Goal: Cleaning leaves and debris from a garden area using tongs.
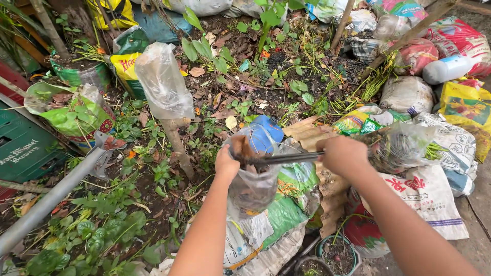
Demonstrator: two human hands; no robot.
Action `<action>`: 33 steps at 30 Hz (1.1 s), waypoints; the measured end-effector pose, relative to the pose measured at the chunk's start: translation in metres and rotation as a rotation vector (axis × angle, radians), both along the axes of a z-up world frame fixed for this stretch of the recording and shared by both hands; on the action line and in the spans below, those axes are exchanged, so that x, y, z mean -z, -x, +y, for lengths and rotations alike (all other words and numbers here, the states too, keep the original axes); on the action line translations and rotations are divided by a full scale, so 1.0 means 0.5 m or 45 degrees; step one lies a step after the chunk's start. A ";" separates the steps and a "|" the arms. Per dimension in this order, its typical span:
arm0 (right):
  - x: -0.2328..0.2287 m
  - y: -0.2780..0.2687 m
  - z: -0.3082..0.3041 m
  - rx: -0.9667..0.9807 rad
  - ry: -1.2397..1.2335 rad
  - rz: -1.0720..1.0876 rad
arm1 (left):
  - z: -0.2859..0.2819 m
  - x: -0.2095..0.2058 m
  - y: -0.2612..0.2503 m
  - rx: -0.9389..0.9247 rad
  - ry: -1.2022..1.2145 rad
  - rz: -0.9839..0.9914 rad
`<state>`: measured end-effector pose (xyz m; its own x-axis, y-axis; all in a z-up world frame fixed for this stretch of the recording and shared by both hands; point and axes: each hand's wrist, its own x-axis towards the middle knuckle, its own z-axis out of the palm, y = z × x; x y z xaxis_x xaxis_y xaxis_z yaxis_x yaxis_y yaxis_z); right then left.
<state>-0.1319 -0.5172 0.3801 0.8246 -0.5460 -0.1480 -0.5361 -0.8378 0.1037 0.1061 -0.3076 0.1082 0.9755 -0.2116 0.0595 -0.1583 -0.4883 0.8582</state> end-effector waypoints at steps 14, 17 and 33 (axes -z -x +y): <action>0.149 -0.187 0.063 -0.451 0.257 0.094 | 0.038 -0.138 0.066 -0.037 0.324 0.284; 0.072 -0.199 0.073 -0.486 0.331 0.154 | 0.052 -0.128 0.050 -0.018 0.336 0.250; -0.179 -0.170 0.100 -0.232 0.058 -0.160 | 0.065 -0.187 0.046 0.048 0.242 0.587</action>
<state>-0.0471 -0.4670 0.4695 0.9208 -0.3897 -0.0161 -0.3870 -0.9181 0.0855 0.0833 -0.2749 0.2016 0.9013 -0.2749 -0.3348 0.2435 -0.3176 0.9164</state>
